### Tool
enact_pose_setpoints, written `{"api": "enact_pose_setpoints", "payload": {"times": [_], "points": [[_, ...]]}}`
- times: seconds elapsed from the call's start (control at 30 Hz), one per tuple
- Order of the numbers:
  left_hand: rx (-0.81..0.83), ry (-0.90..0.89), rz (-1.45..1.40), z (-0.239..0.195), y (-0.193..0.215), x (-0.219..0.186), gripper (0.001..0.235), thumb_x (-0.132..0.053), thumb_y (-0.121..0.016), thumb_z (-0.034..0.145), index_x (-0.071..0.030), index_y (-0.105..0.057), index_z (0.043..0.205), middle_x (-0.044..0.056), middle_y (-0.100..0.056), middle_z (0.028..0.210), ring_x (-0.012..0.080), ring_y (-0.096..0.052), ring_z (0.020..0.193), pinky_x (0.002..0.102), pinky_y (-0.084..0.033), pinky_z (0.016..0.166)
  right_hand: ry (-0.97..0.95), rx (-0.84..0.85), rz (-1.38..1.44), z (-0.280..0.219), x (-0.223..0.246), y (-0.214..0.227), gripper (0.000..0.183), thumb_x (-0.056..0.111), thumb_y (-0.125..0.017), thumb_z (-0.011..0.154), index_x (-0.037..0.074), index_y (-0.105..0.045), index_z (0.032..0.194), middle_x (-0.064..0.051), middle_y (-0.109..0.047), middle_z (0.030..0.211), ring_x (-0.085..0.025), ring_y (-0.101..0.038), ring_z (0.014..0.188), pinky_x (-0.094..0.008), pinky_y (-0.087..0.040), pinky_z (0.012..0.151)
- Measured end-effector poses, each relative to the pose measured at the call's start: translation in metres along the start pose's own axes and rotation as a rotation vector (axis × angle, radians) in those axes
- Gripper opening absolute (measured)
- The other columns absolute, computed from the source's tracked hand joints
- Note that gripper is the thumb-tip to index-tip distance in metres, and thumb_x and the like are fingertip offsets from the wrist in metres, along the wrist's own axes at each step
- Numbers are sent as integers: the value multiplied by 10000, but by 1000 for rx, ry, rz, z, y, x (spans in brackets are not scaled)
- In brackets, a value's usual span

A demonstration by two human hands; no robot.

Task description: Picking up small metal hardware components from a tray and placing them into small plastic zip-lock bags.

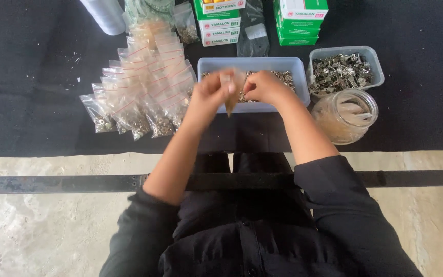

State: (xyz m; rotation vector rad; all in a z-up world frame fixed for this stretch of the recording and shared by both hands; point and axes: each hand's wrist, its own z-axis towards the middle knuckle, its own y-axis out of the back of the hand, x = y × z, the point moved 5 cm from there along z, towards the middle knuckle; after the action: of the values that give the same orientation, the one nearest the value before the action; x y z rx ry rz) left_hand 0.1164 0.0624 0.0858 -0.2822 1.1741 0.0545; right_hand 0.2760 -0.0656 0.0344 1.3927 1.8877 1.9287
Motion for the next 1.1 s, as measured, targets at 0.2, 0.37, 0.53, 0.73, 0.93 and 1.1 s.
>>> {"api": "enact_pose_setpoints", "payload": {"times": [0.2,0.37,0.53,0.73,0.93,1.1], "points": [[-165,-32,98,54,16,70,394,-187,-819,945,10,-684,1258,52,-730,724,67,-668,625,216,-516,603,-178,-148,674,-18,-5,5,346,136,-735,925,-57,-682,1207,-276,-726,1100,-359,-768,915,-436,-643,805],[-95,62,314,51,15,90,410,-216,-855,899,-104,-720,1269,73,-770,787,133,-706,685,284,-541,665,-90,-224,1052,-8,-35,-1,318,123,-709,966,-76,-647,1206,-223,-725,1072,-304,-768,919,-427,-675,794],[-62,98,498,50,20,96,428,-294,-879,869,-168,-740,1254,97,-793,876,209,-760,839,354,-565,797,-18,-254,1312,-23,-22,19,256,97,-726,946,-14,-660,1166,-150,-743,1064,-257,-778,927,-417,-689,828],[14,56,585,46,6,70,425,-215,-834,900,-87,-714,1287,143,-791,1009,330,-762,980,426,-581,882,57,-359,1381,-43,1,51,218,136,-756,937,55,-691,1128,-119,-761,1042,-225,-785,951,-382,-702,852],[93,235,667,49,5,75,504,-377,-719,911,-158,-628,1356,96,-770,1177,232,-704,1153,373,-512,918,29,-328,1208,-48,37,60,105,60,-698,943,20,-711,1039,-121,-747,1009,-230,-771,932,-321,-693,834],[87,274,637,48,5,71,473,-345,-723,903,-181,-639,1339,76,-746,1244,211,-729,1091,351,-545,875,30,-355,1044,-45,39,57,107,90,-726,927,46,-726,1024,-87,-741,982,-205,-787,928,-326,-696,892]]}}
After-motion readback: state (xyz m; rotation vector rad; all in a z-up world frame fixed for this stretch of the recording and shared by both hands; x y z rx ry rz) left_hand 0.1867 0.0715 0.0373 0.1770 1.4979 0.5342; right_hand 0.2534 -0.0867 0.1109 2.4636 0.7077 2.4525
